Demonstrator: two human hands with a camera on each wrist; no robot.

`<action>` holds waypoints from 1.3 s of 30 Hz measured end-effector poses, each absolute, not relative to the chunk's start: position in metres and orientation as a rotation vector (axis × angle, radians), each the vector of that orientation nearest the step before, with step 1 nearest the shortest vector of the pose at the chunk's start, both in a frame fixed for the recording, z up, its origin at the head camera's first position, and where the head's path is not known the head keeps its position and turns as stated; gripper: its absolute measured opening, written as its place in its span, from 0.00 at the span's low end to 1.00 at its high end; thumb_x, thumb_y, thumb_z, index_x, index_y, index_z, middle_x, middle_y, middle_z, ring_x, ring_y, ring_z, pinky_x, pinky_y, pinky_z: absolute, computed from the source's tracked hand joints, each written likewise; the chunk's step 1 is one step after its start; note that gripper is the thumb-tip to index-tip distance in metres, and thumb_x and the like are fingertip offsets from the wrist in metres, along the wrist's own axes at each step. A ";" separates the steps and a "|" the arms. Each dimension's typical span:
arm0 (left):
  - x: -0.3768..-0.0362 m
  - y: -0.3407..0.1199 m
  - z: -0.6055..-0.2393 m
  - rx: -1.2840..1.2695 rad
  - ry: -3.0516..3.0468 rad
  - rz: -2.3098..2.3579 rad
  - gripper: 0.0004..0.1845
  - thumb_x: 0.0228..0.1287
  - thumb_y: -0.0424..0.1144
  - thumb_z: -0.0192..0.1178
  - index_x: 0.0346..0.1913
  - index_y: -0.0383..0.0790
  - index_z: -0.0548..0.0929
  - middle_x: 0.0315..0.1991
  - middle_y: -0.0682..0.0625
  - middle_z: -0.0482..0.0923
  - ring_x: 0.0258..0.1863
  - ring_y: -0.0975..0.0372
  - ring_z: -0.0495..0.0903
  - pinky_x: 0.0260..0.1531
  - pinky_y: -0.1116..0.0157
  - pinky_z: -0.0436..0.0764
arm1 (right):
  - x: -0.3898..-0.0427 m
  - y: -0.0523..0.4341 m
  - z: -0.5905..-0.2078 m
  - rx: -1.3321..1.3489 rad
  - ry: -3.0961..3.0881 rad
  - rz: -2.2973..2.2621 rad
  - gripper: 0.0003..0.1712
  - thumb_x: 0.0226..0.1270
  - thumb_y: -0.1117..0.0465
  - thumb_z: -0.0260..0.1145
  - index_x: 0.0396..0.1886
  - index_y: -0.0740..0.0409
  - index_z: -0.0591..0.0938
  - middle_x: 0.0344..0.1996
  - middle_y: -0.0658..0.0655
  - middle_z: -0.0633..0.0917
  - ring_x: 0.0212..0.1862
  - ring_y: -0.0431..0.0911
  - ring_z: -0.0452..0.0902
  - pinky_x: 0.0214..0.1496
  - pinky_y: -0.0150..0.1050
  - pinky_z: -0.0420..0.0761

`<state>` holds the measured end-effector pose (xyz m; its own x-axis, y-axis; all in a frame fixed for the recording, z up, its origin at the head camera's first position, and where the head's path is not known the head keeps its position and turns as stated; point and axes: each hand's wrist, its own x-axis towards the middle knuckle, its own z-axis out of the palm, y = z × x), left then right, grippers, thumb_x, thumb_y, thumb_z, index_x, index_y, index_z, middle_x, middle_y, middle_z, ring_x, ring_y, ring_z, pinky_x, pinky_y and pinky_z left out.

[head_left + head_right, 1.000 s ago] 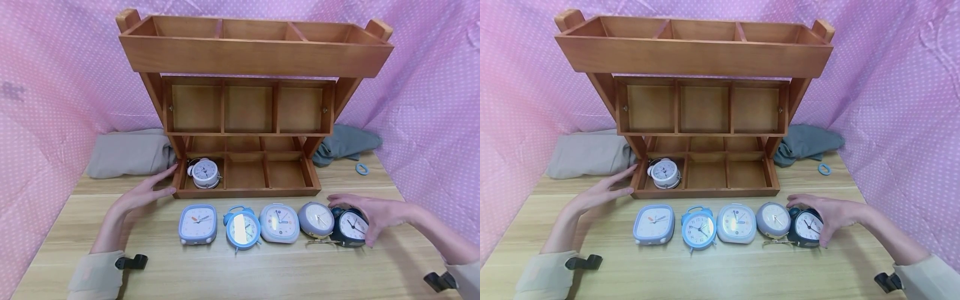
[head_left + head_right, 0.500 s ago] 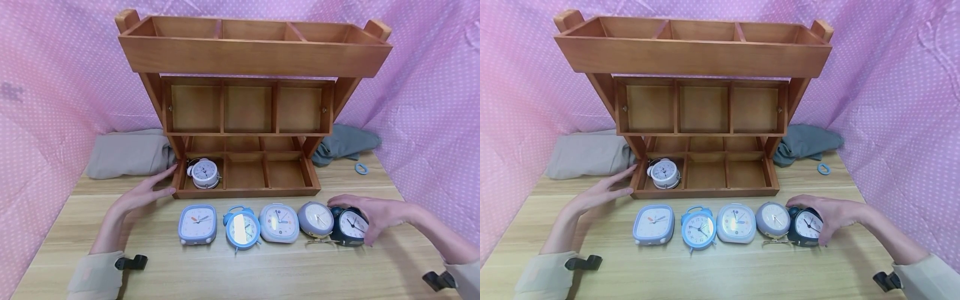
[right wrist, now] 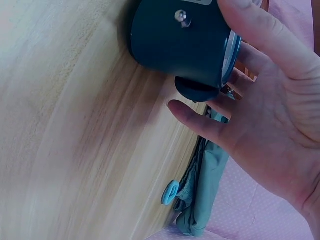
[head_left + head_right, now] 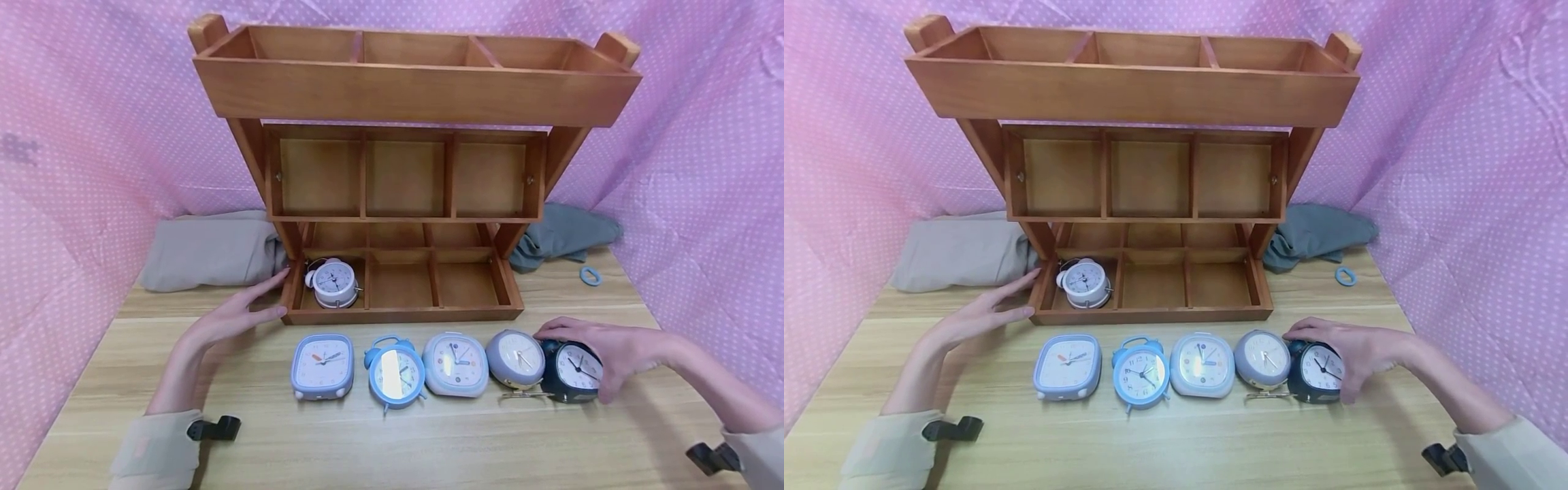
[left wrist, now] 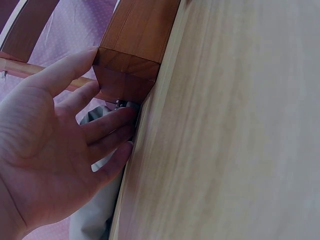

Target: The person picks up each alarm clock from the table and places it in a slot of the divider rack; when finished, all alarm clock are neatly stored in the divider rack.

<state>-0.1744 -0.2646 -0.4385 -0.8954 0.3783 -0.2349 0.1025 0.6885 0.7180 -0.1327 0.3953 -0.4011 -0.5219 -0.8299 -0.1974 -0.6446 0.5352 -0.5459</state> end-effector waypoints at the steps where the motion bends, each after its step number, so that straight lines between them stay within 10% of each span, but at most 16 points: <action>1: -0.174 -0.265 -0.438 0.378 2.535 1.046 0.41 0.75 0.57 0.58 0.83 0.66 0.49 0.85 0.40 0.46 0.82 0.35 0.46 0.72 0.27 0.53 | -0.133 0.395 -0.401 -1.193 2.346 -0.562 0.69 0.23 0.59 0.88 0.76 0.50 0.68 0.67 0.52 0.73 0.66 0.34 0.68 0.62 0.24 0.73; 31: -0.173 -0.266 -0.438 0.389 2.533 1.065 0.41 0.75 0.56 0.58 0.83 0.67 0.49 0.85 0.39 0.46 0.82 0.34 0.46 0.72 0.26 0.52 | -0.152 0.398 -0.346 -1.202 2.636 -0.469 0.66 0.26 0.54 0.87 0.75 0.51 0.71 0.67 0.59 0.76 0.69 0.21 0.56 0.61 0.27 0.73; 39: -0.174 -0.265 -0.437 0.385 2.527 1.061 0.41 0.75 0.57 0.58 0.83 0.67 0.49 0.85 0.39 0.46 0.81 0.34 0.46 0.71 0.25 0.52 | -0.169 0.356 -0.325 -1.163 2.693 -0.441 0.59 0.33 0.49 0.87 0.72 0.52 0.74 0.65 0.58 0.80 0.62 0.46 0.77 0.57 0.39 0.82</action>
